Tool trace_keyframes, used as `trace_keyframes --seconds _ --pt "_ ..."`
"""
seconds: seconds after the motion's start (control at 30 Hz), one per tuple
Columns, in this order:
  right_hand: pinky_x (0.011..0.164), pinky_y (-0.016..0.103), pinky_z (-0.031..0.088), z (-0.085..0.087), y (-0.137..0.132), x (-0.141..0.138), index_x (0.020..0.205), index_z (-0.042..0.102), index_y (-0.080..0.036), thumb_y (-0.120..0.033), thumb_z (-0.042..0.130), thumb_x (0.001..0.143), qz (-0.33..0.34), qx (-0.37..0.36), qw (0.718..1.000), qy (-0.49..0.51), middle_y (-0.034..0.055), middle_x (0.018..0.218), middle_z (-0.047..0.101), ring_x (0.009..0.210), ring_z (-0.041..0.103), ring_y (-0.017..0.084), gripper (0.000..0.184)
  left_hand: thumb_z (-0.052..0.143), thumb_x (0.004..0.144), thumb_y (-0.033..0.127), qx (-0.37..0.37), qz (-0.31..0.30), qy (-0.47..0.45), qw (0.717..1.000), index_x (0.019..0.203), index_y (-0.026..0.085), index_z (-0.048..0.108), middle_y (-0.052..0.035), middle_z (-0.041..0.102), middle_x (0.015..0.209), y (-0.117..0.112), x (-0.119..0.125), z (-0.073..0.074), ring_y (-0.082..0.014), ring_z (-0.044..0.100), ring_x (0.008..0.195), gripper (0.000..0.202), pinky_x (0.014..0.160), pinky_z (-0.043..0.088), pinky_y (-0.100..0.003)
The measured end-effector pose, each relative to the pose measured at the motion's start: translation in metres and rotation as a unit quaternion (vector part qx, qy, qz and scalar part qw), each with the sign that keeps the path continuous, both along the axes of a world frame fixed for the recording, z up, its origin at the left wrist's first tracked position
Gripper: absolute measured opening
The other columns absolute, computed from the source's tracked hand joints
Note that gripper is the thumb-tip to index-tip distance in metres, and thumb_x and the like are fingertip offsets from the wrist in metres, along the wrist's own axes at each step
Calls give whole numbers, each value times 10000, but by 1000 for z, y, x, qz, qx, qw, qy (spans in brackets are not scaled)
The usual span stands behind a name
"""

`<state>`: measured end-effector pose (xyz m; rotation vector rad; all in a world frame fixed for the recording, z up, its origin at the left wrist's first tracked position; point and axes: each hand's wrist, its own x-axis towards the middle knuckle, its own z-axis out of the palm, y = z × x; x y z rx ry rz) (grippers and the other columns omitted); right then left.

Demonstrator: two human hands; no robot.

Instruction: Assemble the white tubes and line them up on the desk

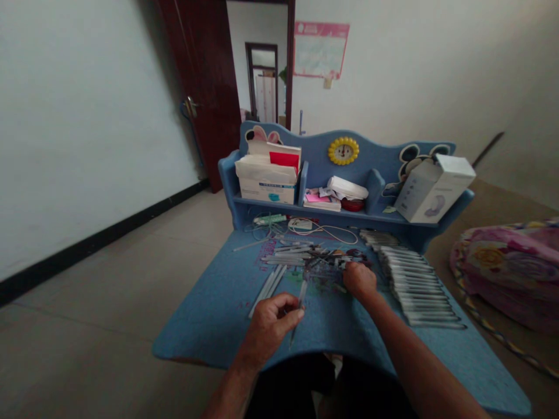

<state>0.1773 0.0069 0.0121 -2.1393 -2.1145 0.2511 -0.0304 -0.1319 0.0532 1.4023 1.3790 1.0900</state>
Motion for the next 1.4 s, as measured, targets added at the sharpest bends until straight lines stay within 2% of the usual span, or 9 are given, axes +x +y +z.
trace_keyframes --seconds 0.13,0.33,0.37,0.43,0.5,0.57,0.8,1.2,1.4 --pt "743 356 456 5 3 4 818 677 -94 -186 504 754 -6 1 997 76 203 854 677 869 637 275 206 615 707 278 2 -6 -1 1000 750 152 662 -30 650 698 0 1 0 -173 572 674 141 630 417 -248" --pt "416 204 401 12 -36 -5 917 639 -153 -398 476 810 65 -21 950 305 -6 524 596 419 520 111 313 616 718 263 -8 -7 -38 999 770 151 666 -25 660 730 -1 5 -2 -170 584 709 133 658 422 -242" --pt "368 193 362 12 -47 -8 920 623 -150 -429 480 809 77 -30 923 377 -33 472 551 363 460 95 333 616 720 260 -14 -10 -56 998 782 152 670 -26 666 744 -1 6 -2 -169 588 718 136 666 424 -242" --pt "313 177 282 11 -70 -15 874 609 -138 -429 588 751 87 -71 798 592 -62 408 490 310 373 71 316 616 722 255 -30 -15 -97 995 807 151 676 -28 674 763 -2 8 -3 -164 594 721 147 667 423 -240" --pt "294 164 227 11 -90 -24 826 613 -138 -401 674 689 78 -112 695 706 -70 375 476 288 340 56 303 612 726 255 -43 -20 -131 990 834 149 680 -32 676 752 -3 10 -3 -158 593 707 166 634 413 -230" --pt "287 157 206 11 -103 -33 797 626 -140 -391 703 665 63 -134 664 733 -70 360 477 278 335 49 294 610 727 258 -43 -19 -161 986 848 143 677 -34 672 730 -4 13 -2 -151 584 691 180 596 397 -220" --pt "301 157 235 11 -119 -48 767 656 -150 -386 714 652 64 -104 684 720 -73 373 458 301 347 45 269 652 668 212 -29 26 -248 968 760 129 628 -9 619 642 -4 22 -4 -125 547 609 126 593 410 -226" --pt "467 191 384 27 -118 -33 847 683 -173 -251 563 802 270 55 821 500 -16 577 581 482 479 83 150 687 608 176 -52 35 -267 962 724 132 611 12 603 609 -4 21 -10 -116 541 573 146 584 429 -234" --pt "537 191 407 41 -117 -27 847 683 -191 -192 516 819 359 56 836 411 -8 632 635 544 547 97 169 651 641 163 -64 8 -267 962 735 122 630 -1 619 626 -2 20 -12 -112 543 589 105 577 405 -217"
